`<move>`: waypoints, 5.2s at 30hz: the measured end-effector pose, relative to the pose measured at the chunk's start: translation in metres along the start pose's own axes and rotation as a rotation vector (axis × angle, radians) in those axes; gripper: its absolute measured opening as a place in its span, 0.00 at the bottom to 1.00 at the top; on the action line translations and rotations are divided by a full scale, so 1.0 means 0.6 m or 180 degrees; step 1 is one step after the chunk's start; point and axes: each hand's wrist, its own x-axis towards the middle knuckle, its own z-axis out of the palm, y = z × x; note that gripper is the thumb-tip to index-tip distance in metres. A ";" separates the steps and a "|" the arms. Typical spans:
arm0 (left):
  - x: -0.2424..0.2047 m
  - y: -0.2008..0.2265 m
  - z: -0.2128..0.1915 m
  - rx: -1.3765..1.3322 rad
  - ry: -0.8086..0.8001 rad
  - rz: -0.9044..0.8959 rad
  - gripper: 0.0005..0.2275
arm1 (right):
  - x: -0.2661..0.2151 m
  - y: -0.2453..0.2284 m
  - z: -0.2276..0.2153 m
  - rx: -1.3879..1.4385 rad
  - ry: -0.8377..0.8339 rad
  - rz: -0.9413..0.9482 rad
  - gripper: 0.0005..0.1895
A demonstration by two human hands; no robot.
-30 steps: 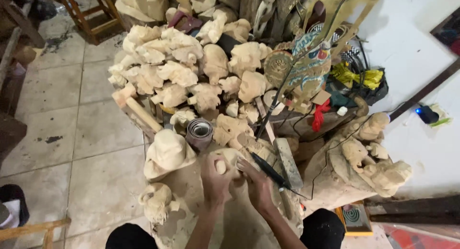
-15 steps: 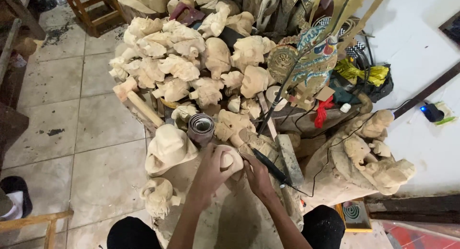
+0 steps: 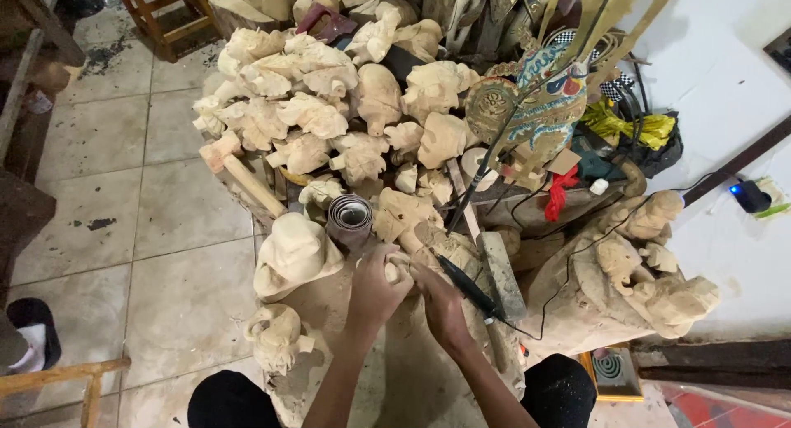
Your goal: Carving a small piece of wood using a hand knife to shape it
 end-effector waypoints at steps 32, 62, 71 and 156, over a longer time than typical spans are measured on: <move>0.003 0.021 -0.045 -0.0071 -0.0003 0.0363 0.20 | -0.017 0.032 0.011 0.0307 -0.0369 -0.0004 0.20; -0.015 0.013 -0.032 -0.0072 0.0101 0.0102 0.26 | -0.022 0.076 0.031 0.0382 -0.0346 0.0762 0.15; -0.007 0.025 -0.056 -0.0214 -0.0085 0.0221 0.28 | 0.013 0.023 0.009 0.0540 -0.0420 0.0270 0.14; -0.002 0.061 -0.099 -0.0102 -0.1033 -0.1510 0.23 | -0.002 0.082 0.028 -0.0006 -0.0849 0.0827 0.20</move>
